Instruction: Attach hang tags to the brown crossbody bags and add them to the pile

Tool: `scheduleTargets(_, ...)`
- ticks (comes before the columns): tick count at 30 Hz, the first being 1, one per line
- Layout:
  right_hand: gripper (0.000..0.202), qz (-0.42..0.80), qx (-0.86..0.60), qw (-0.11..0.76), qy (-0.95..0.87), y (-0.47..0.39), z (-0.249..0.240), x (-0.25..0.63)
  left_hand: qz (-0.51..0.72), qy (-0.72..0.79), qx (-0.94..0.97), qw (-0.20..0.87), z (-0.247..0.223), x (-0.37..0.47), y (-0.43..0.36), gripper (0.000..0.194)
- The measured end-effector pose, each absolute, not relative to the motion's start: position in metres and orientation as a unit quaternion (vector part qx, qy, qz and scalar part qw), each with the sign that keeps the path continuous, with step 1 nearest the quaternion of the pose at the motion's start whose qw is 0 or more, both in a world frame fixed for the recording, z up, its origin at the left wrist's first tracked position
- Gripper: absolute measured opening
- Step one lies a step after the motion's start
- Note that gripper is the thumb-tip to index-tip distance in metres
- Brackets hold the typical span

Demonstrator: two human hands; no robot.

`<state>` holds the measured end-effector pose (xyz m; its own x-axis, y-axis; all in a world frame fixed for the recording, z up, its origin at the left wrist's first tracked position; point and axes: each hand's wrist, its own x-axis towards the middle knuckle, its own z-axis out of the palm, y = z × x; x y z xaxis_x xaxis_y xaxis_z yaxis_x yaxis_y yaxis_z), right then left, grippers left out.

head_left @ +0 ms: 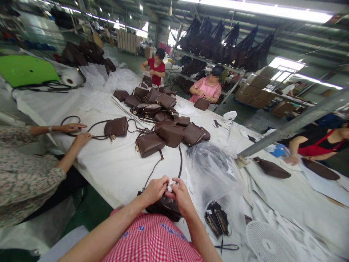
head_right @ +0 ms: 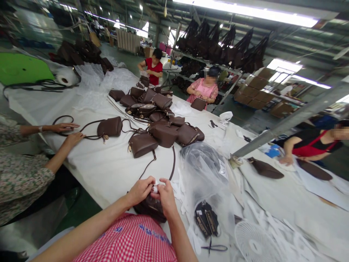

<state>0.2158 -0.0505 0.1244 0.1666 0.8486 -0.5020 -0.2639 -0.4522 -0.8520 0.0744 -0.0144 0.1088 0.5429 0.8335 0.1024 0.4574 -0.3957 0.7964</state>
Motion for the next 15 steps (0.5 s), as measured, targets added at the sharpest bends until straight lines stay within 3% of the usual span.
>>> scheduleTargets(5,0.035,0.634,-0.578,0.432,-0.277,-0.046,0.129,0.219,0.262,0.4,0.789,0.386,0.11,0.071,-0.013,0.014)
scheduleTargets(8,0.03,0.588,-0.614,0.387,-0.358,-0.043,0.132,0.219,0.262,0.398,0.788,0.39,0.108,0.07,-0.011,0.014)
scheduleTargets(15,0.02,0.155,-0.685,0.205,-0.681,-0.04,0.151,0.216,0.255,0.372,0.791,0.413,0.106,0.069,-0.006,0.013)
